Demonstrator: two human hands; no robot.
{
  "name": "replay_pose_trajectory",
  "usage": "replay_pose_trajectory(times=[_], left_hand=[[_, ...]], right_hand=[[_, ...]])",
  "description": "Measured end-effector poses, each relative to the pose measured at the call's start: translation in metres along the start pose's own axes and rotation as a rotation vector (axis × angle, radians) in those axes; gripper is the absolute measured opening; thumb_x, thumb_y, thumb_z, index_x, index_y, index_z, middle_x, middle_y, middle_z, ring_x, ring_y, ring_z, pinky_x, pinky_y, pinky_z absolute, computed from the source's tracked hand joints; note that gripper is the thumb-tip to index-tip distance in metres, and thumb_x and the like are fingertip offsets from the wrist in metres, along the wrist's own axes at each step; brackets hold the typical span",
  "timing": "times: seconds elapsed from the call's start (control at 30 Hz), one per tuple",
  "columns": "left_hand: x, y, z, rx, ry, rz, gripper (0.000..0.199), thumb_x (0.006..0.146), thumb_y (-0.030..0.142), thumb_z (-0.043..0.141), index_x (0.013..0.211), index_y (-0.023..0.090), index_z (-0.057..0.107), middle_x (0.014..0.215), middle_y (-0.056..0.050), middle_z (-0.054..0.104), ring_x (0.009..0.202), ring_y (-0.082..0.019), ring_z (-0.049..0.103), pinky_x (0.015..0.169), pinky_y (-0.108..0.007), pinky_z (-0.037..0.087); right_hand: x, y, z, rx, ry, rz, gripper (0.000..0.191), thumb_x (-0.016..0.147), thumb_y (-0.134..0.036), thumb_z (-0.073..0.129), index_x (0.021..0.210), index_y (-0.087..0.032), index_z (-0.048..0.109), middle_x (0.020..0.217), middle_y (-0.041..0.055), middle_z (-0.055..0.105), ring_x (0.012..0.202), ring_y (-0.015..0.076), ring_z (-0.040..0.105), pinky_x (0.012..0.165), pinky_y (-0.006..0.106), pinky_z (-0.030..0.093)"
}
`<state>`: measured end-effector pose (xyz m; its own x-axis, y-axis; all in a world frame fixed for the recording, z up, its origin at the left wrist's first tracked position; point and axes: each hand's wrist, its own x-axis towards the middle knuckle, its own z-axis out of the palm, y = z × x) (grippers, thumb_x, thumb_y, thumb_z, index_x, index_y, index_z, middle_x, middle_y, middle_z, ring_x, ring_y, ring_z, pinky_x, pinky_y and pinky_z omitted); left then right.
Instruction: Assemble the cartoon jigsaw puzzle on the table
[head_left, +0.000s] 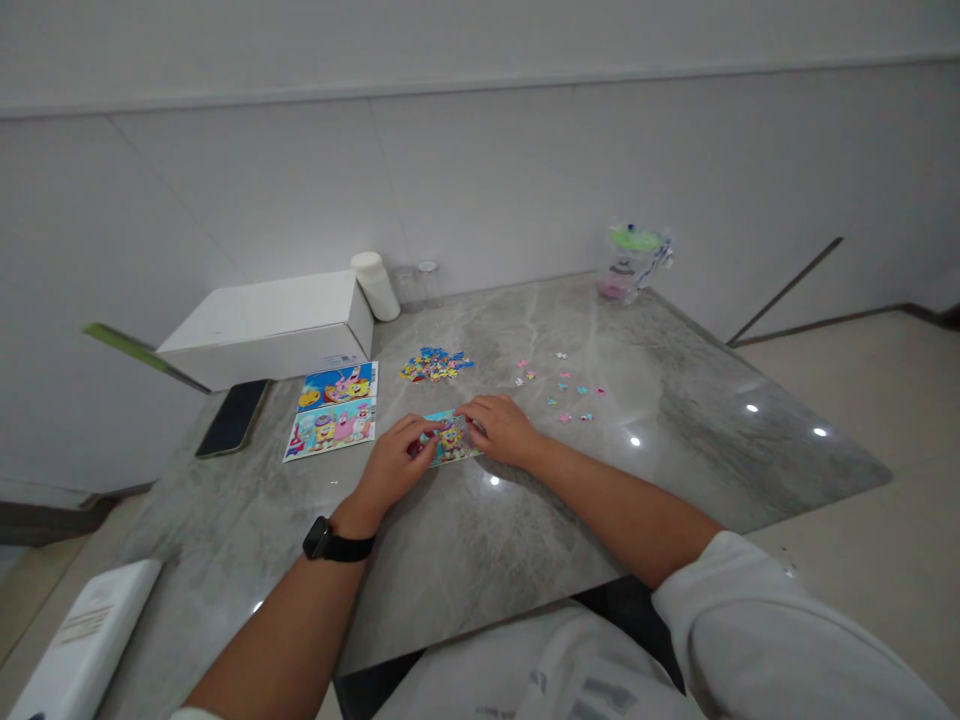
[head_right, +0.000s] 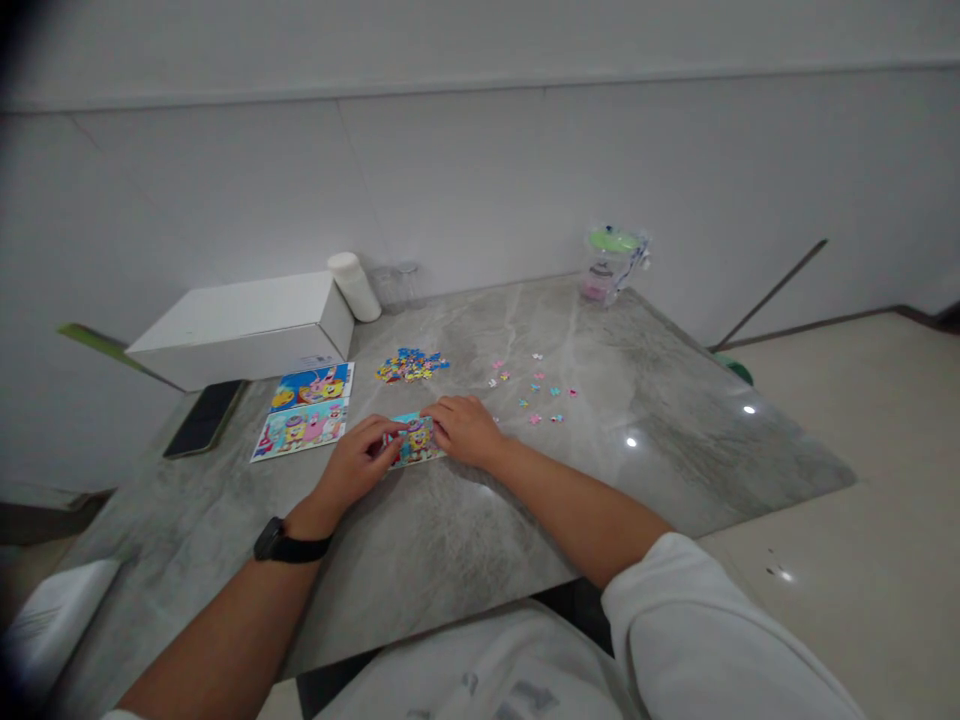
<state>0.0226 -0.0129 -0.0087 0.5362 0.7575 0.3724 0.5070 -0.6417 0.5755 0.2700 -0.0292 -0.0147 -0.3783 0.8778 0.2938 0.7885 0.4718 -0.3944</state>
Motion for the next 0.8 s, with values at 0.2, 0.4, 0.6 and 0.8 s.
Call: replay_pose_trajectory(times=[0.2,0.4,0.6,0.8], left_hand=[[0.002,0.001,-0.003,-0.015,0.038,-0.013,0.025,0.102,0.034,0.058,0.112,0.021,0.078,0.095,-0.005,0.07,0.076,-0.016,0.06,0.072,-0.03,0.05],[0.0,-0.002,0.0,-0.026,0.046,-0.021,0.025,0.102,0.034,0.058,0.114,0.022,0.077,0.097,-0.004,0.07,0.072,-0.015,0.057,0.069,-0.029,0.048],[0.0,-0.005,0.002,-0.023,0.03,-0.02,0.025,0.102,0.033,0.058,0.115,0.022,0.077,0.097,-0.004,0.069,0.073,-0.015,0.057,0.071,-0.029,0.047],[0.001,-0.002,0.0,-0.026,0.023,-0.028,0.026,0.102,0.035,0.058,0.113,0.021,0.076,0.095,-0.004,0.069,0.073,-0.015,0.058,0.071,-0.03,0.048]], right_hand=[[0.006,0.022,-0.022,0.099,0.216,0.191,0.041,0.094,-0.014,0.058,0.132,-0.023,0.071,0.114,0.0068,0.077,0.097,0.0207,0.068,0.096,0.034,0.05],[0.003,0.083,-0.087,0.03,0.513,0.444,0.038,0.093,-0.02,0.057,0.129,-0.021,0.071,0.105,0.0056,0.077,0.083,0.0189,0.067,0.088,0.032,0.053],[-0.024,0.145,-0.119,-0.198,0.289,0.859,0.022,0.094,-0.025,0.062,0.108,-0.021,0.079,0.108,0.01,0.08,0.101,0.0236,0.072,0.092,0.033,0.053],[-0.037,0.168,-0.111,-0.313,-0.097,1.111,0.023,0.094,-0.031,0.069,0.11,-0.02,0.082,0.11,0.0174,0.079,0.11,0.0275,0.073,0.094,0.035,0.054]])
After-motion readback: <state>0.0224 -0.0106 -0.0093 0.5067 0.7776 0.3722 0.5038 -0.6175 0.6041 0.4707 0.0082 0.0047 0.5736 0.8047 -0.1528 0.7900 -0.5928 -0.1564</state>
